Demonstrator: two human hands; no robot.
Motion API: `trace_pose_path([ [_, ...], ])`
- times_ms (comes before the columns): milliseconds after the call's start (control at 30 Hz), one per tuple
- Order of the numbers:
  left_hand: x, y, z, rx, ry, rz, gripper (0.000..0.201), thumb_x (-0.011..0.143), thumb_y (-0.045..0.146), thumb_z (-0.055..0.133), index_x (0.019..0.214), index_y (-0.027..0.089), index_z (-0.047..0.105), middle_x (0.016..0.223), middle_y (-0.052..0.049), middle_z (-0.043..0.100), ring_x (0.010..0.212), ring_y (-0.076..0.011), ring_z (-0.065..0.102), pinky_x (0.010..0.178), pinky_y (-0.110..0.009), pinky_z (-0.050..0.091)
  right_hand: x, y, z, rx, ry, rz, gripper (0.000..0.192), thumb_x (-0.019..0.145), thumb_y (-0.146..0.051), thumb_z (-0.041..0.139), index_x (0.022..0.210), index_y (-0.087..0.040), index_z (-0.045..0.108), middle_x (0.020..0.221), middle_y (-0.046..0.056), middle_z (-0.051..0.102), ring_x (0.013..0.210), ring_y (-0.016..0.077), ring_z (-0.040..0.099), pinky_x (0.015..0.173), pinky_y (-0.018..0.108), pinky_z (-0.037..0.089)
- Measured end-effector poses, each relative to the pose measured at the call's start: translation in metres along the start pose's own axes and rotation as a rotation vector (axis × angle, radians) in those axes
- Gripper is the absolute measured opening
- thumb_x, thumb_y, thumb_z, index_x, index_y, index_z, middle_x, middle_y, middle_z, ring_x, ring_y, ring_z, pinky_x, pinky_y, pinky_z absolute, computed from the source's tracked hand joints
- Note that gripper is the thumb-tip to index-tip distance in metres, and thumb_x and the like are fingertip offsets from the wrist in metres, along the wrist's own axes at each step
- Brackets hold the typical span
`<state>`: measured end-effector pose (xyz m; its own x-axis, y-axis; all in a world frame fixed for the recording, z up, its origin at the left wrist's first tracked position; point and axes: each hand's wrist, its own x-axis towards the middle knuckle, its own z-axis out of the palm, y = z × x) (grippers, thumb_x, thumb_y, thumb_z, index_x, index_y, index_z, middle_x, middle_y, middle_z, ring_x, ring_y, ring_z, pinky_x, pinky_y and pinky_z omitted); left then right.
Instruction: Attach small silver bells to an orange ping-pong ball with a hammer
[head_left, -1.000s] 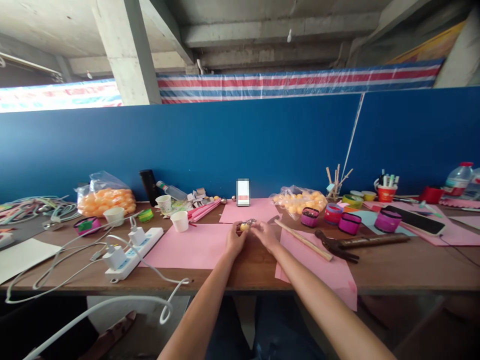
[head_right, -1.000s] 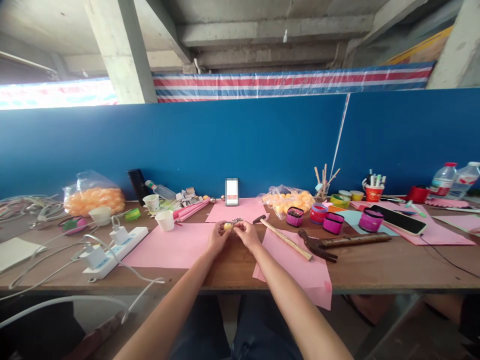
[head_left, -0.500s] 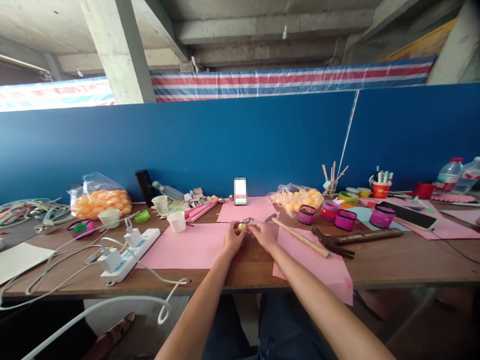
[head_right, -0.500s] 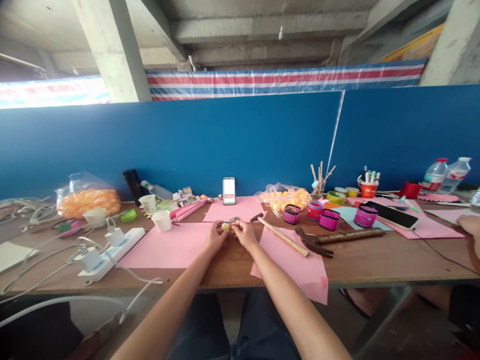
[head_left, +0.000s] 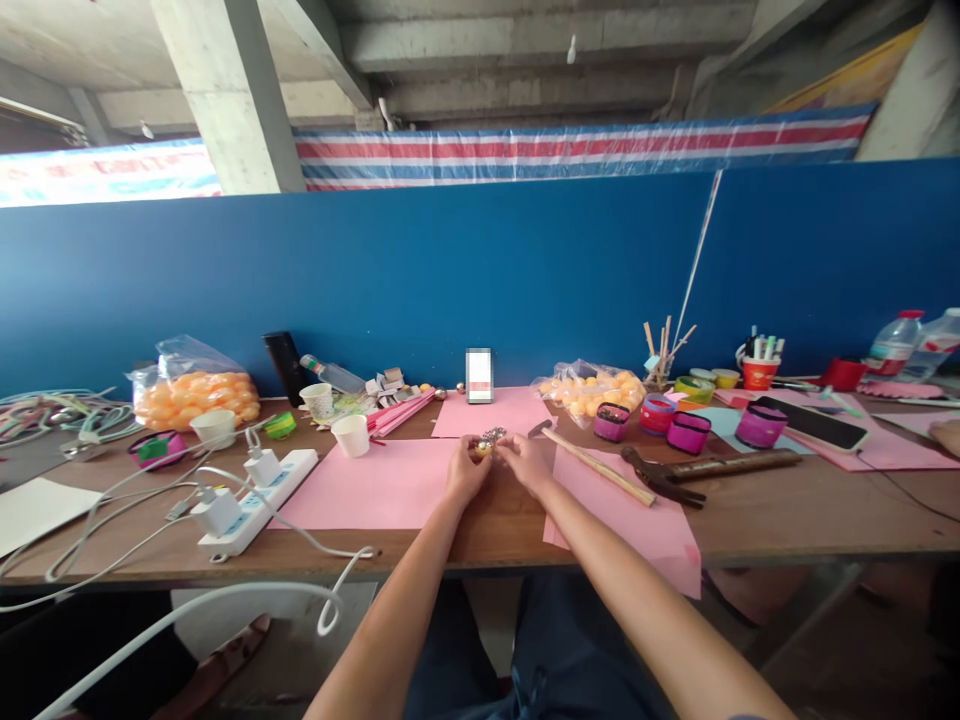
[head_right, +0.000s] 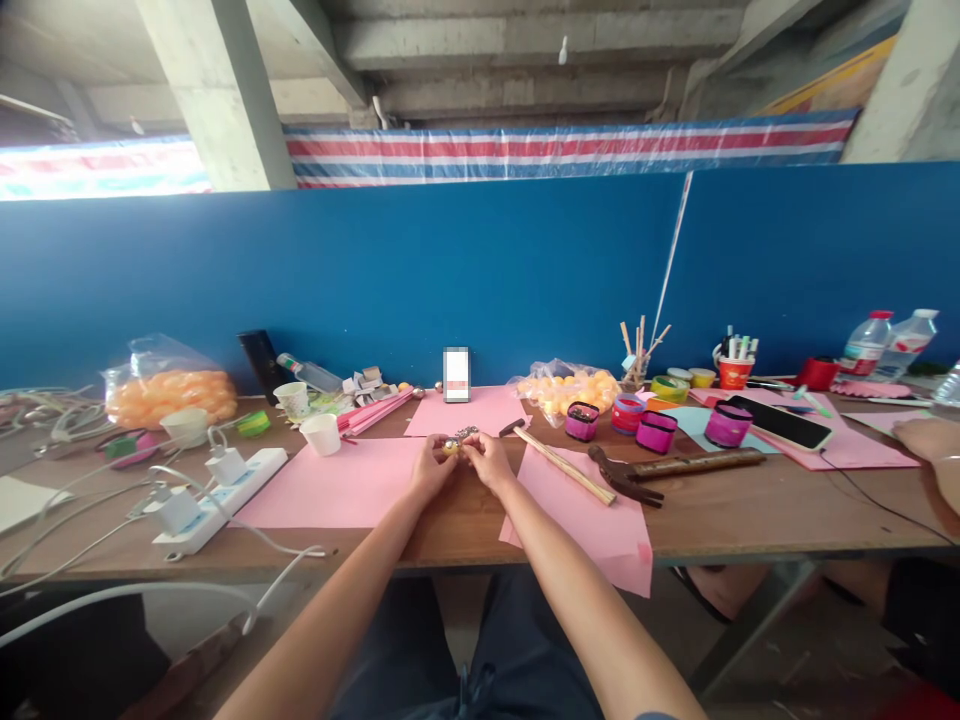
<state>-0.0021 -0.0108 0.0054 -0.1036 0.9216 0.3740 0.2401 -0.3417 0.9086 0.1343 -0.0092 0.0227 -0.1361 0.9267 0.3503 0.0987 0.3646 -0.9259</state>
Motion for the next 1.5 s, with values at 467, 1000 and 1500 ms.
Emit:
trace_pose_path([
  [467,0.003,-0.011,0.000,-0.027,-0.059,0.045,0.034,0.066,0.019,0.062,0.098,0.019,0.050,0.090,-0.006,0.062,0.076,-0.0162,0.062,0.070,-0.031,0.049,0.000,-0.006,-0.003,-0.095,-0.002,-0.121,0.018,0.071,-0.034,0.057,0.070,-0.017,0.064,0.088,0.004,0.063,0.086,0.0178,0.055,0.083,0.031,0.039],
  [1000,0.002,-0.005,0.000,-0.150,-0.077,0.028,0.033,0.062,0.010,0.063,0.092,0.018,0.052,0.092,-0.005,0.062,0.082,-0.0150,0.061,0.074,-0.031,0.050,0.002,0.003,-0.003,-0.123,-0.003,-0.121,0.021,0.070,-0.037,0.059,0.067,-0.016,0.064,0.085,0.005,0.064,0.081,0.0177,0.058,0.079,0.030,0.041],
  [1500,0.003,-0.005,0.001,-0.120,-0.064,0.035,0.038,0.062,0.008,0.062,0.098,0.016,0.056,0.093,-0.007,0.064,0.084,-0.0168,0.062,0.078,-0.033,0.050,-0.001,-0.004,-0.002,-0.124,-0.038,-0.095,0.024,0.070,-0.038,0.058,0.066,-0.015,0.064,0.084,0.006,0.066,0.080,0.0186,0.059,0.077,0.030,0.042],
])
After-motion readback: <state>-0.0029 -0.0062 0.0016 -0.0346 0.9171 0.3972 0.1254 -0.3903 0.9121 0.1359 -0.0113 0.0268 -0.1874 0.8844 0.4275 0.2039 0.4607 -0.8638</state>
